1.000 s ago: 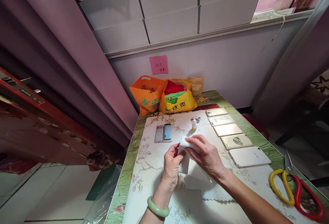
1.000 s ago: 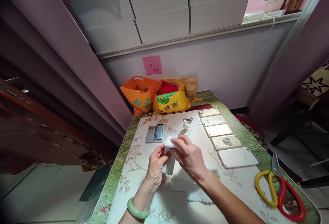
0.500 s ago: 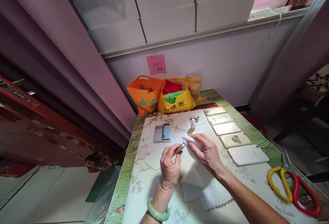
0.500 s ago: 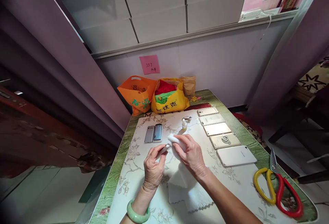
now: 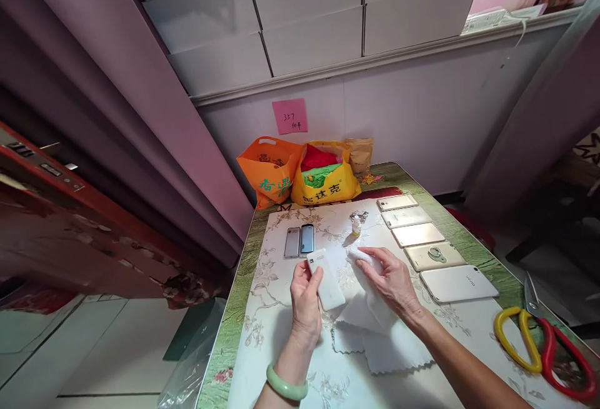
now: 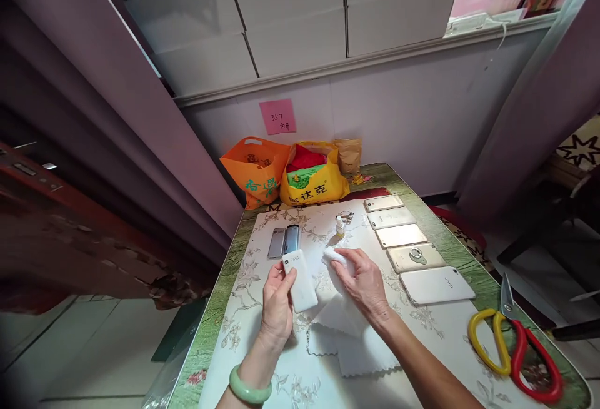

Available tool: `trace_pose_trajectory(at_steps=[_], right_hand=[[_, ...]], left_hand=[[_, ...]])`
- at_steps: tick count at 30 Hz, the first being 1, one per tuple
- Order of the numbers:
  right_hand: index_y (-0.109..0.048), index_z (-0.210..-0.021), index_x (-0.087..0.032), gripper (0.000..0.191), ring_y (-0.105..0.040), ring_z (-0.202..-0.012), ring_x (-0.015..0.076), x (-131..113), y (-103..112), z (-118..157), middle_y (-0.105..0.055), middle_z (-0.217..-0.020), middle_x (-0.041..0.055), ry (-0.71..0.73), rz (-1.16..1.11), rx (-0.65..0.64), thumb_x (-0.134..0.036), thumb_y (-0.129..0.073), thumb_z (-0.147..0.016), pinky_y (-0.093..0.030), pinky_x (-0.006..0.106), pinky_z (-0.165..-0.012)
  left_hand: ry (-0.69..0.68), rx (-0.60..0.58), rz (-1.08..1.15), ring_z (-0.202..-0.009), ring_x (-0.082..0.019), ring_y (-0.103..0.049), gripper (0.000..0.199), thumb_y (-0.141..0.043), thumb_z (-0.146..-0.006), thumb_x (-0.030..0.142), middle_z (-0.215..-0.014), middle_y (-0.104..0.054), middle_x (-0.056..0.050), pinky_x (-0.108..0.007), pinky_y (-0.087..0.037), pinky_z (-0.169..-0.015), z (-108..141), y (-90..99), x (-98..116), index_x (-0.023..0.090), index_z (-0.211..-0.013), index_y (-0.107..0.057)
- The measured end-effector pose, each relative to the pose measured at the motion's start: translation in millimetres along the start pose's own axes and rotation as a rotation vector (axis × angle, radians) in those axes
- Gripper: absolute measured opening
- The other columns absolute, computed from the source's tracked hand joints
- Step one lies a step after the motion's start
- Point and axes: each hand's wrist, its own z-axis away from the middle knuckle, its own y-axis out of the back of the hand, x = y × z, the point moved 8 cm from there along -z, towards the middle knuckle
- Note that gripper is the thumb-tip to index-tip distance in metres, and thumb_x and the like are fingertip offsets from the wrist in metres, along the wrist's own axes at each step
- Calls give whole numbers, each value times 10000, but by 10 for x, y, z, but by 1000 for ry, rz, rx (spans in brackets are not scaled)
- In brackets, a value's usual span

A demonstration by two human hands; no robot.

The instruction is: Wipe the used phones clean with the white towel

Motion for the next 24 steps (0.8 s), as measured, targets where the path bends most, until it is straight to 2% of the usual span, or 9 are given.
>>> trace_pose_trajectory(at_steps=[3,6,9,12,15,18,20,22,24], right_hand=[[-718,-1136,-252,290,-689,-984,228,-74,47,-49,-716,-1084,61,57,-58,9,-427,-619,-927,-539,346,-870],[-706,-1161,-256,272,-689,-986,206,-290,2,-83,-701,-1102,59,165,-59,-38,-384,-613,-940,-542,305,-864],[-706,-1172,-280,254,-696,-896,184,-391,-159,-84,-678,-1122,54,232,59,-132,-335,-603,-947,-550,282,-779],[-712,-1166,-290,247,-689,-805,174,-352,-308,-2,-673,-1095,51,242,180,-196,-288,-608,-941,-543,279,-705],[-698,-1187,-291,264,-683,-786,166,-349,-407,235,-670,-1077,52,278,192,-270,-270,-628,-933,-537,266,-689],[-683,-1204,-314,281,-678,-791,156,-451,-473,532,-665,-1093,45,426,155,-381,-280,-648,-927,-533,251,-689],[-683,-1201,-330,276,-678,-794,151,-477,-475,598,-666,-1088,36,503,141,-422,-289,-651,-930,-530,242,-690],[-684,-1202,-326,264,-683,-796,147,-405,-424,473,-668,-1102,36,475,144,-383,-312,-643,-942,-532,236,-694],[-688,-1200,-304,253,-690,-804,150,-264,-321,248,-669,-1105,47,356,161,-255,-329,-628,-956,-539,239,-704]], left_hand=[[270,89,167,-850,-200,-702,333,-807,-738,260,-954,-728,-45,-340,-562,-839,0,74,-271,190,-1008,-625],[397,82,225,-820,-202,-709,263,-769,-784,215,-970,-730,-40,-396,-574,-842,38,45,-422,202,-1000,-619],[466,-10,243,-751,-193,-702,234,-745,-820,242,-913,-734,-42,-398,-578,-818,75,-53,-498,184,-1026,-650],[540,-63,276,-731,-199,-702,229,-711,-856,279,-855,-736,-61,-355,-576,-755,75,-107,-542,146,-1039,-673],[550,-68,303,-700,-172,-696,197,-685,-857,207,-845,-742,-65,-285,-558,-697,12,-92,-517,124,-1035,-681],[570,-110,308,-649,-156,-676,186,-665,-851,175,-796,-732,-59,-259,-541,-661,-7,-103,-501,108,-1023,-692],[609,-145,302,-629,-161,-666,162,-648,-859,176,-760,-722,-59,-265,-535,-647,41,-133,-527,105,-995,-701],[628,-157,297,-645,-162,-670,141,-636,-864,167,-776,-729,-66,-270,-537,-670,109,-159,-557,109,-972,-705],[634,-177,288,-661,-165,-674,146,-640,-859,156,-804,-738,-64,-292,-546,-714,176,-193,-577,120,-984,-706]])
